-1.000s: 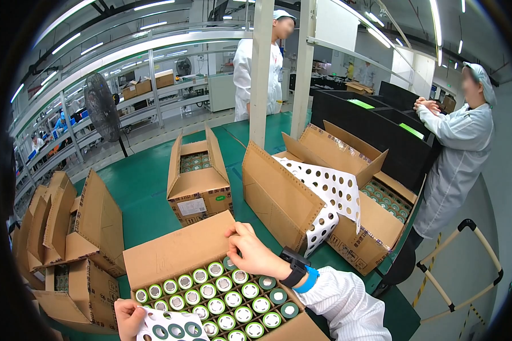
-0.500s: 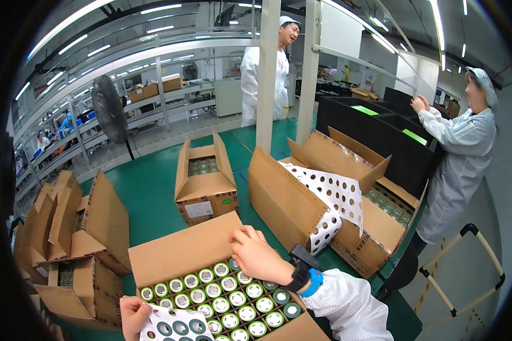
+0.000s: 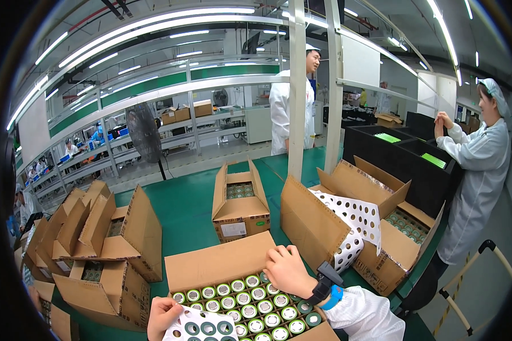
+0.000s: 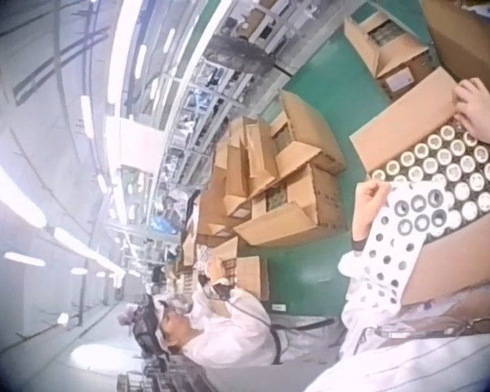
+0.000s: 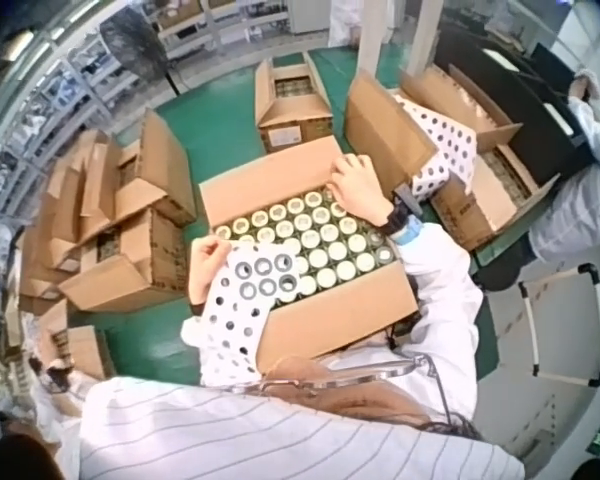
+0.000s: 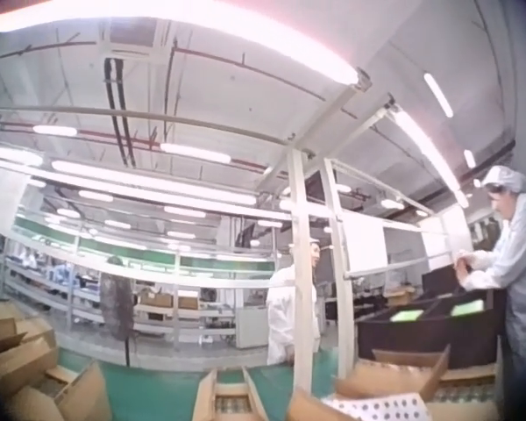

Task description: The person places a sheet of circular stickers onto a box of batteries, pressing them onto the battery tops by hand. They then peel the remaining paper backing away from the batteries and repeat the process with a new sheet.

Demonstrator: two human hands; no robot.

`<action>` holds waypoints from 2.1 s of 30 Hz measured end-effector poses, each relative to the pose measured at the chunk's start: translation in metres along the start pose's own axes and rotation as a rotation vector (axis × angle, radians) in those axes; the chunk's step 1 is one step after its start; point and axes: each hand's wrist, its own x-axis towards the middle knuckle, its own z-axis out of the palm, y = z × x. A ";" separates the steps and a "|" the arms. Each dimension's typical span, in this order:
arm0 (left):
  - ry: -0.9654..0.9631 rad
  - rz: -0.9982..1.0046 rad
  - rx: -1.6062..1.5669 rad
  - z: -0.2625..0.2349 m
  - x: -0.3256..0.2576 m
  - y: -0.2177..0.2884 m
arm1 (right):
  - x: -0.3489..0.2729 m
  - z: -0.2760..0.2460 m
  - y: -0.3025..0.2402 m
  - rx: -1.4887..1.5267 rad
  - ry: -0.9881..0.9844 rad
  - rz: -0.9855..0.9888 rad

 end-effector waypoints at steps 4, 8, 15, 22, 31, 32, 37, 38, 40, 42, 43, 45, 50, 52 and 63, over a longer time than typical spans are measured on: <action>-0.009 0.027 0.019 -0.002 0.001 -0.004 | 0.001 -0.001 -0.002 -0.102 -0.028 -0.035; 0.001 0.023 0.038 -0.001 0.000 -0.001 | 0.003 -0.004 -0.005 -0.099 0.019 -0.057; 0.014 -0.013 -0.011 0.016 -0.012 0.041 | 0.001 -0.003 -0.007 0.128 0.168 -0.067; -0.011 -0.011 0.039 0.012 -0.008 0.034 | 0.003 -0.001 -0.007 0.280 0.120 -0.256; -0.007 0.000 0.053 0.014 -0.008 0.035 | 0.005 -0.007 -0.011 0.181 0.010 -0.232; -0.003 0.004 0.055 0.014 -0.008 0.035 | 0.004 -0.008 -0.011 0.182 0.011 -0.229; 0.003 0.011 0.078 0.011 -0.009 0.030 | -0.002 -0.013 -0.013 0.218 0.117 -0.284; 0.008 0.000 0.072 0.011 -0.009 0.029 | -0.001 -0.014 -0.012 0.221 0.116 -0.288; 0.005 0.009 0.066 0.011 -0.009 0.033 | 0.000 -0.012 -0.012 0.260 0.148 -0.281; 0.008 0.009 0.065 0.006 -0.006 0.022 | 0.001 -0.010 -0.010 0.250 0.152 -0.311; 0.007 0.023 0.034 -0.002 -0.001 0.004 | 0.003 -0.007 -0.009 0.252 0.173 -0.286; 0.017 0.037 0.053 -0.008 -0.002 -0.008 | 0.004 -0.004 -0.010 0.224 0.148 -0.234; -0.048 0.003 0.027 -0.003 0.002 0.002 | 0.001 -0.010 -0.008 0.173 0.130 -0.176; -0.074 0.019 -0.033 -0.004 0.002 0.002 | 0.005 -0.009 -0.009 0.258 0.091 -0.250; -0.065 0.062 -0.092 -0.004 0.000 0.000 | 0.012 -0.033 -0.031 0.081 -0.195 -0.168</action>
